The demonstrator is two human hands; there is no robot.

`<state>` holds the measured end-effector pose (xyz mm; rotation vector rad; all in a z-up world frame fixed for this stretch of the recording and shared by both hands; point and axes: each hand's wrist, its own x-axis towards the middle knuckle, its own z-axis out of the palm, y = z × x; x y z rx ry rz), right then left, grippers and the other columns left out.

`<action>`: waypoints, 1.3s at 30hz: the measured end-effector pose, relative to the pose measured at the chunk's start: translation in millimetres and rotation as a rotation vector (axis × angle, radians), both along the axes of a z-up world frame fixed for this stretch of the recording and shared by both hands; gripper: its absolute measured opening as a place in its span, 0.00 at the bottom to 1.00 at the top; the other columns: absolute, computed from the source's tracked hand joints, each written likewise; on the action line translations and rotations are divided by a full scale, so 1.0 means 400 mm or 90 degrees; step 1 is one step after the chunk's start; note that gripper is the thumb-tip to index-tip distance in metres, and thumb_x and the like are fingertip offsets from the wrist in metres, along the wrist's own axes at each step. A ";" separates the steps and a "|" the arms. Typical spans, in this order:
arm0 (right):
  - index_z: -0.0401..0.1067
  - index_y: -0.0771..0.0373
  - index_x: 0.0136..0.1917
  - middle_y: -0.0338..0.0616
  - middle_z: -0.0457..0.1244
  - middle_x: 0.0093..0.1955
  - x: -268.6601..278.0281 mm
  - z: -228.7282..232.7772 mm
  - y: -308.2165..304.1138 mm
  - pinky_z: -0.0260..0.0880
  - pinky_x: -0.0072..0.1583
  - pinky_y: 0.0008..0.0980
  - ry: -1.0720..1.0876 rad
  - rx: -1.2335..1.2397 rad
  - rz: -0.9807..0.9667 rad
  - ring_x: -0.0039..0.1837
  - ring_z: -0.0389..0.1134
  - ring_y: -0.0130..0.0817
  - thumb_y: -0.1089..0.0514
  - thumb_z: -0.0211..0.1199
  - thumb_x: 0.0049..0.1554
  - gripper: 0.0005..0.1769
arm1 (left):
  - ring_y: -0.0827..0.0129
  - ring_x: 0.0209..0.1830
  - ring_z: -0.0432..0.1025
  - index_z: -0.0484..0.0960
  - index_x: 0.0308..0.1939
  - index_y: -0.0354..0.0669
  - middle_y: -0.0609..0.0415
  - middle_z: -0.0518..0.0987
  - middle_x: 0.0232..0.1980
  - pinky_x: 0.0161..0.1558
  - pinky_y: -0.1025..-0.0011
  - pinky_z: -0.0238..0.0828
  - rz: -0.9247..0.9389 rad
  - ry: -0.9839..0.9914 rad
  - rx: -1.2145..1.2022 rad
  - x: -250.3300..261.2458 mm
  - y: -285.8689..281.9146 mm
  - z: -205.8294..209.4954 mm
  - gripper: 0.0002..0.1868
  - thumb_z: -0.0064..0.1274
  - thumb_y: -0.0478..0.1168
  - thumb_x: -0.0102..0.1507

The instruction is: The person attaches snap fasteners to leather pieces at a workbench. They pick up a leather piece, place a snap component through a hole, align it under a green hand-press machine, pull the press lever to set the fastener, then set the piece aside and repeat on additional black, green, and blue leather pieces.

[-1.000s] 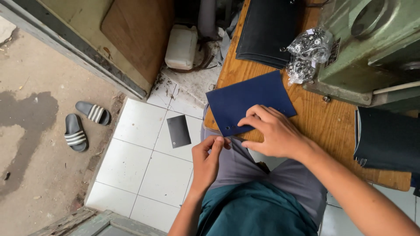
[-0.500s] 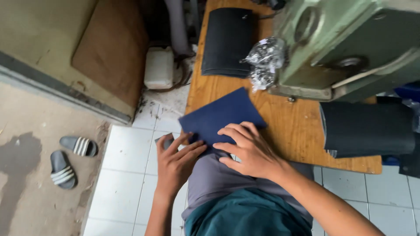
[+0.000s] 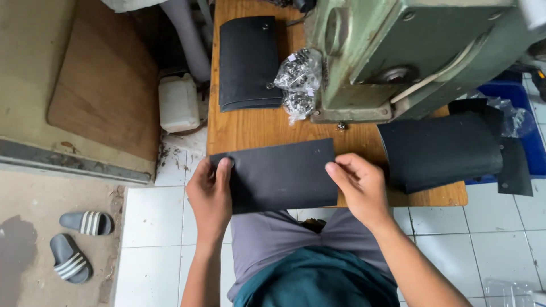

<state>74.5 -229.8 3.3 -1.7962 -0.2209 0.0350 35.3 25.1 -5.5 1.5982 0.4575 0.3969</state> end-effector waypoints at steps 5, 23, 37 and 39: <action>0.75 0.70 0.56 0.41 0.62 0.30 0.013 -0.065 0.006 0.62 0.32 0.31 -0.307 -0.401 -0.208 0.29 0.60 0.34 0.67 0.70 0.55 0.15 | 0.40 0.65 0.61 0.61 0.69 0.26 0.32 0.66 0.68 0.68 0.48 0.55 0.041 -0.096 0.560 0.046 -0.036 -0.028 0.28 0.49 0.41 0.71; 0.73 0.71 0.49 0.53 0.68 0.47 0.165 -0.058 0.038 0.69 0.44 0.40 -0.334 -0.335 -0.206 0.40 0.67 0.47 0.72 0.64 0.57 0.05 | 0.50 0.79 0.55 0.77 0.67 0.48 0.49 0.67 0.76 0.74 0.49 0.48 -0.378 -0.091 0.647 0.011 -0.104 -0.014 0.26 0.53 0.46 0.64; 0.77 0.74 0.48 0.51 0.67 0.36 -0.019 -0.030 0.050 0.72 0.32 0.28 -0.159 0.068 0.005 0.26 0.68 0.30 0.71 0.59 0.60 0.07 | 0.62 0.32 0.83 0.90 0.37 0.53 0.60 0.87 0.32 0.35 0.71 0.76 -0.222 -0.130 0.095 0.032 -0.194 -0.027 0.03 0.66 0.43 0.60; 0.77 0.74 0.49 0.47 0.65 0.29 -0.029 -0.031 0.045 0.71 0.32 0.26 -0.154 0.061 -0.013 0.26 0.67 0.29 0.70 0.60 0.60 0.06 | 0.64 0.31 0.83 0.91 0.35 0.55 0.62 0.87 0.31 0.35 0.74 0.77 -0.203 -0.121 0.102 0.027 -0.206 -0.035 0.04 0.69 0.45 0.58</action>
